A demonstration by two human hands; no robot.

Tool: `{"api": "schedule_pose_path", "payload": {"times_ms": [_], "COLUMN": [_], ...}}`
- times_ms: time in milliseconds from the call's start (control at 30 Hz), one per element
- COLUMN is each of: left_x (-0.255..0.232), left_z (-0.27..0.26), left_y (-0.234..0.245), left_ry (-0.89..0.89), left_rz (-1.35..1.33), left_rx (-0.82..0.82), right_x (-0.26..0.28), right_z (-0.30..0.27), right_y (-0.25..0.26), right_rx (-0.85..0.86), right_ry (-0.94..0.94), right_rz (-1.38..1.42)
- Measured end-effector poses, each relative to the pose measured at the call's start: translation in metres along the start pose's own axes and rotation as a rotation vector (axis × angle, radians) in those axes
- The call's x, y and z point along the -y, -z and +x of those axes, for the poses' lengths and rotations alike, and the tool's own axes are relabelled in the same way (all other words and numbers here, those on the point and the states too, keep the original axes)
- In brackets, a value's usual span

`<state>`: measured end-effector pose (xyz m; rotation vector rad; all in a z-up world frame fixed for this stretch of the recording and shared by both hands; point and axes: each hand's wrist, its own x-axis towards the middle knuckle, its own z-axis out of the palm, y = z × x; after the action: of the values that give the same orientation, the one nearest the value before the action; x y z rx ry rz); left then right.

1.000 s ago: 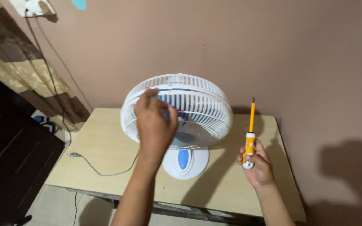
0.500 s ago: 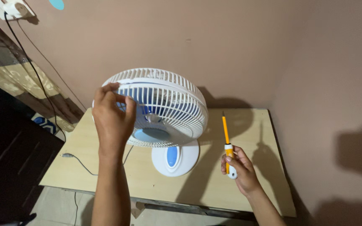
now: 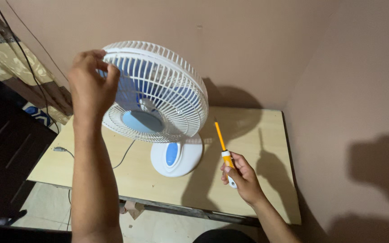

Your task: The person uses a screwdriver to loosen the screws on the front grill of a table fan. They then remove the grill and unscrew the central nut to detach the fan blades from the motor.

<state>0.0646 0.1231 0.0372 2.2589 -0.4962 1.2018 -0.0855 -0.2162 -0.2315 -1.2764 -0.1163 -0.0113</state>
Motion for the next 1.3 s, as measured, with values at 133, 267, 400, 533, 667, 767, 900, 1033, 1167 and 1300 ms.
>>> {"api": "schedule_pose_path", "payload": {"times_ms": [133, 267, 400, 533, 667, 767, 900, 1033, 1167, 1300], "left_x": [0.008, 0.013, 0.019, 0.018, 0.012, 0.009, 0.008, 0.003, -0.004, -0.008], "left_z": [0.011, 0.019, 0.023, 0.022, 0.019, 0.021, 0.021, 0.02, 0.018, 0.016], "left_y": [0.0, 0.0, 0.001, 0.001, -0.002, -0.005, -0.002, 0.002, 0.0, 0.001], "left_ry": [-0.035, 0.059, -0.042, -0.078, -0.018, 0.027, -0.005, -0.011, 0.08, 0.022], "left_rz": [0.022, -0.005, -0.026, -0.021, -0.034, -0.007, -0.016, -0.016, -0.034, -0.022], "left_rx": [0.022, 0.087, 0.084, 0.057, 0.055, 0.065, 0.054, 0.055, 0.067, 0.049], "right_x": [0.001, -0.002, -0.001, 0.003, 0.007, 0.008, 0.009, 0.013, 0.02, 0.026], "right_z": [0.002, 0.003, 0.005, 0.007, 0.009, 0.009, 0.006, 0.004, 0.0, 0.0], "right_y": [-0.006, -0.014, -0.019, -0.024, -0.03, -0.035, -0.038, -0.041, -0.043, -0.048], "right_rx": [0.023, 0.036, 0.017, 0.013, 0.01, 0.002, -0.008, -0.064, -0.099, -0.093], "right_ry": [-0.01, -0.01, -0.022, 0.024, 0.03, 0.022, 0.038, 0.076, 0.083, 0.094], "right_rz": [-0.008, 0.01, 0.021, -0.004, 0.032, 0.051, 0.048, 0.012, -0.053, -0.038]}}
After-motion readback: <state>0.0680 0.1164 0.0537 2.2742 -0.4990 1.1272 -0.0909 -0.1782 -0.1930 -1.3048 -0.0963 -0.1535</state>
